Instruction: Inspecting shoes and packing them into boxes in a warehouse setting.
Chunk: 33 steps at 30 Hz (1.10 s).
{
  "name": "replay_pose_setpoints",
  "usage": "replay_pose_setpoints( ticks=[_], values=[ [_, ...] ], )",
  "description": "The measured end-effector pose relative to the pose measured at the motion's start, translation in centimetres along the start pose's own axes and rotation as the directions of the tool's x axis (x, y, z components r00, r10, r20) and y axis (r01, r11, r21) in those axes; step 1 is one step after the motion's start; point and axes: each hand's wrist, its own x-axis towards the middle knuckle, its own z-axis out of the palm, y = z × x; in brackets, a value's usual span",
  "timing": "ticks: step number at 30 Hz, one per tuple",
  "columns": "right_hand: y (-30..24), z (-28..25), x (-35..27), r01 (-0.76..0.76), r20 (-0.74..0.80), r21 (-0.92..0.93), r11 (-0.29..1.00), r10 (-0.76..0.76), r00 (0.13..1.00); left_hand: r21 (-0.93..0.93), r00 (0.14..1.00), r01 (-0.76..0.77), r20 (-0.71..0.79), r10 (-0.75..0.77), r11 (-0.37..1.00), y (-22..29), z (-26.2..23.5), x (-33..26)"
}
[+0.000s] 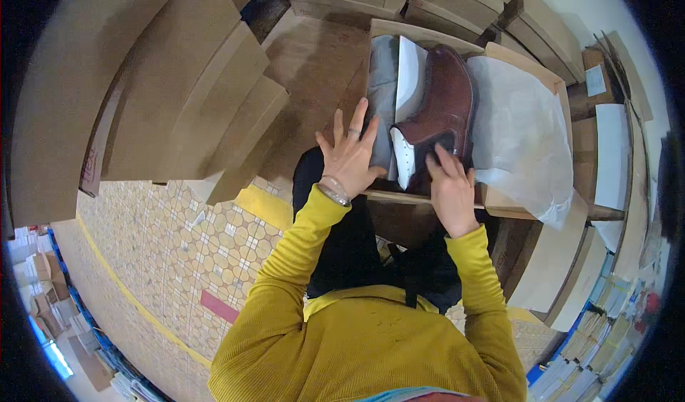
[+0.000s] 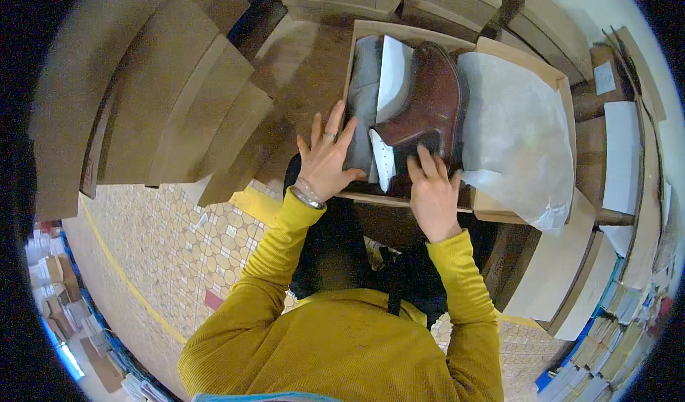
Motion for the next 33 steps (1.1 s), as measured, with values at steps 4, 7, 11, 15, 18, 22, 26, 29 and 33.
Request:
replay_pose_setpoints(
  ticks=[4, 7, 11, 15, 18, 22, 26, 29, 33],
  values=[
    [0.8, -0.4, -0.2, 0.106, -0.005, -0.247, 0.963, -0.111, 0.994, -0.004, 0.983, -0.101, -0.155, 0.1, 0.995, 0.1, 1.0, 1.3],
    [0.7, 0.2, -0.6, 0.03, -0.037, -0.022, 0.999, -0.031, 0.999, 0.138, 0.921, -0.298, -0.221, 0.322, 0.945, 1.3, 1.7, 3.3],
    [1.7, -0.8, -0.1, 0.025, -0.137, 0.208, 0.978, 0.004, 0.991, 0.33, 0.971, -0.198, -0.06, 0.23, 0.923, 1.8, 3.7, 5.4],
    [5.7, -2.6, 8.0, 0.014, -0.359, 0.263, 0.965, 0.084, 0.93, 0.292, 0.988, -0.145, -0.004, 0.153, 0.945, 3.8, 0.4, 5.1],
    [10.1, -2.1, 15.6, -0.194, -0.235, 0.292, 0.937, 0.267, 0.935, 0.149, 0.976, -0.073, 0.212, 0.04, 0.986, 5.4, -0.6, 5.9],
    [10.4, -2.8, 17.9, -0.382, -0.038, 0.142, 0.913, 0.391, 0.92, 0.131, 0.985, -0.065, 0.168, 0.043, 0.989, 6.0, -0.4, 5.5],
    [9.3, -6.3, 16.6, -0.415, 0.033, -0.115, 0.903, 0.421, 0.906, 0.146, 0.98, -0.1, 0.188, 0.071, 0.984, 5.6, -1.2, 5.6],
    [11.1, -4.9, 16.1, -0.392, 0.007, -0.199, 0.898, 0.402, 0.916, 0.183, 0.969, -0.185, 0.198, 0.148, 0.966, 6.2, -0.4, 6.8],
    [10.8, -3.5, 13.2, -0.158, -0.499, -0.229, 0.961, 0.023, 0.866, 0.143, 0.978, -0.155, 0.158, 0.132, 0.977, 7.3, -0.6, 6.7]
  ],
)
